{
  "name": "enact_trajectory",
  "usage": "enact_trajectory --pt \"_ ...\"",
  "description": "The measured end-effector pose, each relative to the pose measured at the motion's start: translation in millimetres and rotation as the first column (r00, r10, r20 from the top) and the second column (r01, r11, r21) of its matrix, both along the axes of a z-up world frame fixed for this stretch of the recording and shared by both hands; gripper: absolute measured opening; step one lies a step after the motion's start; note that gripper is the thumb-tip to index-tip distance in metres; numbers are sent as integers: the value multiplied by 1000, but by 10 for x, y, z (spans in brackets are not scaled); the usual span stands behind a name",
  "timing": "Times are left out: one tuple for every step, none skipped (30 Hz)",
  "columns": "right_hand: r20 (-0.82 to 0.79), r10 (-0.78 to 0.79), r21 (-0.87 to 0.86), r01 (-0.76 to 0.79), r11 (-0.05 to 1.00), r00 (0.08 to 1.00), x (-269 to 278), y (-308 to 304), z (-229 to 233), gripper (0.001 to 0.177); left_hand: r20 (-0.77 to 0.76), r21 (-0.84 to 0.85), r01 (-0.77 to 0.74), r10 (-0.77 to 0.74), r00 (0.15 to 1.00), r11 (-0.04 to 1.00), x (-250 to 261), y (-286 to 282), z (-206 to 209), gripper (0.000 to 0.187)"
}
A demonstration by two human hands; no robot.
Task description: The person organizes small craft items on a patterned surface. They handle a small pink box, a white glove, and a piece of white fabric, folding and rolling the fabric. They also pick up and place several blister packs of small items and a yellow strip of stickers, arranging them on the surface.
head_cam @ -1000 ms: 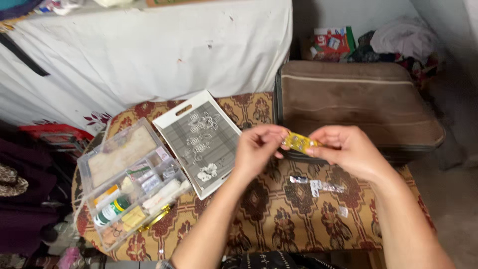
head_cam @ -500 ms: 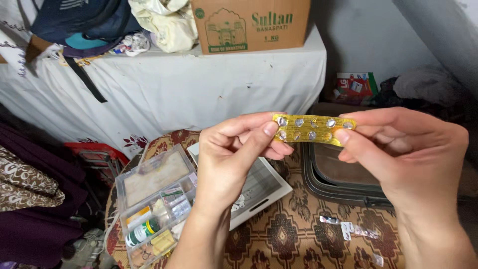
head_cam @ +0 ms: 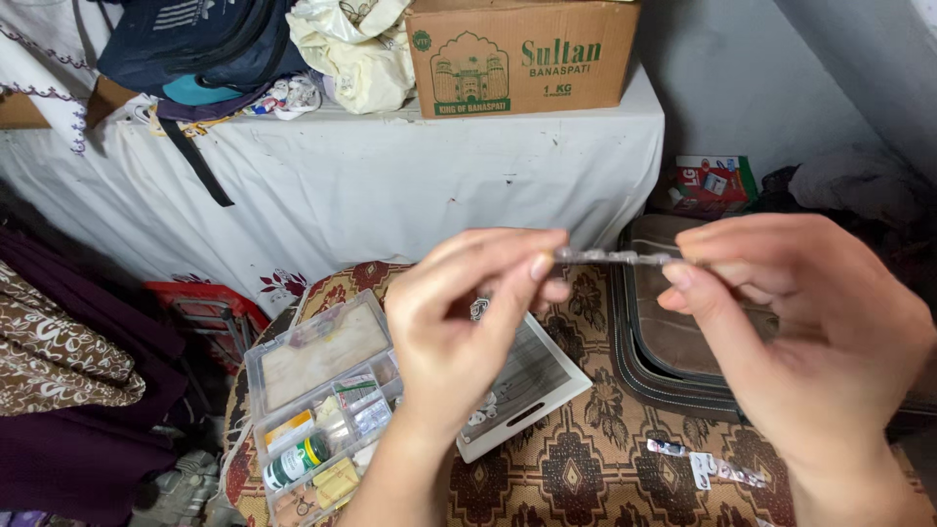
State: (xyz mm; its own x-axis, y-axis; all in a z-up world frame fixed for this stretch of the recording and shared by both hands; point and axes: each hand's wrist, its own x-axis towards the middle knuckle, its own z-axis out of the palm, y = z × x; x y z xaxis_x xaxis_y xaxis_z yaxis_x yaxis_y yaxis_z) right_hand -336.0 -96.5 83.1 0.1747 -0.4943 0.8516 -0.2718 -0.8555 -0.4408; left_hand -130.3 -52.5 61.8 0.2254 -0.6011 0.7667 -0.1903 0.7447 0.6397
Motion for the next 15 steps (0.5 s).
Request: enact_trajectory --pt "-56 -45 -103 39 994 997 -20 -12 -11 12 94 -97 -55 64 993 994 8 19 -5 16" --pt "-99 -101 -209 78 975 990 -48 -21 -29 12 129 -144 -72 90 988 987 24 31 -10 15" --pt "-133 -166 -294 121 948 977 -75 -47 -46 12 162 -191 -85 117 980 978 47 41 -15 14" --pt "-161 -232 -377 158 913 959 -114 -64 -62 12 174 -216 -84 123 977 973 55 40 -25 14" --pt "-207 -213 -467 95 879 955 -172 -73 -71 14 186 -240 -82 129 974 967 67 42 -37 15" --pt "-255 -196 -547 26 837 947 -233 -72 -82 16 178 -240 -68 113 978 968 73 41 -54 15" --pt "-303 -184 -618 -46 785 935 -276 -65 -103 18 175 -251 -59 105 979 966 80 35 -71 16" --pt "-309 -185 -615 -48 787 933 -299 -45 -136 18 173 -263 -48 96 980 964 90 32 -84 16" --pt "-315 -186 -613 -50 789 931 -311 -16 -167 19 175 -286 -42 95 980 957 98 23 -93 17" --pt "-318 -200 -588 -28 808 927 -309 9 -192 19 183 -294 -33 90 979 955 104 15 -100 17" --pt "-322 -196 -571 -24 821 926 -290 -18 -196 19 188 -311 -45 108 976 949 115 5 -103 17" --pt "-323 -205 -528 4 849 924 -254 -55 -199 19 197 -311 -53 119 973 949 121 -4 -110 17" --pt "-295 -193 -476 32 879 936 -225 -63 -202 19 213 -301 -61 129 968 952 127 -17 -121 17" --pt "-266 -189 -416 64 907 945 -206 -47 -210 19 229 -286 -62 131 964 956 130 -27 -140 17" --pt "-202 -167 -347 89 934 965 -164 -27 -233 20 253 -259 -62 130 959 964 139 -38 -162 17"
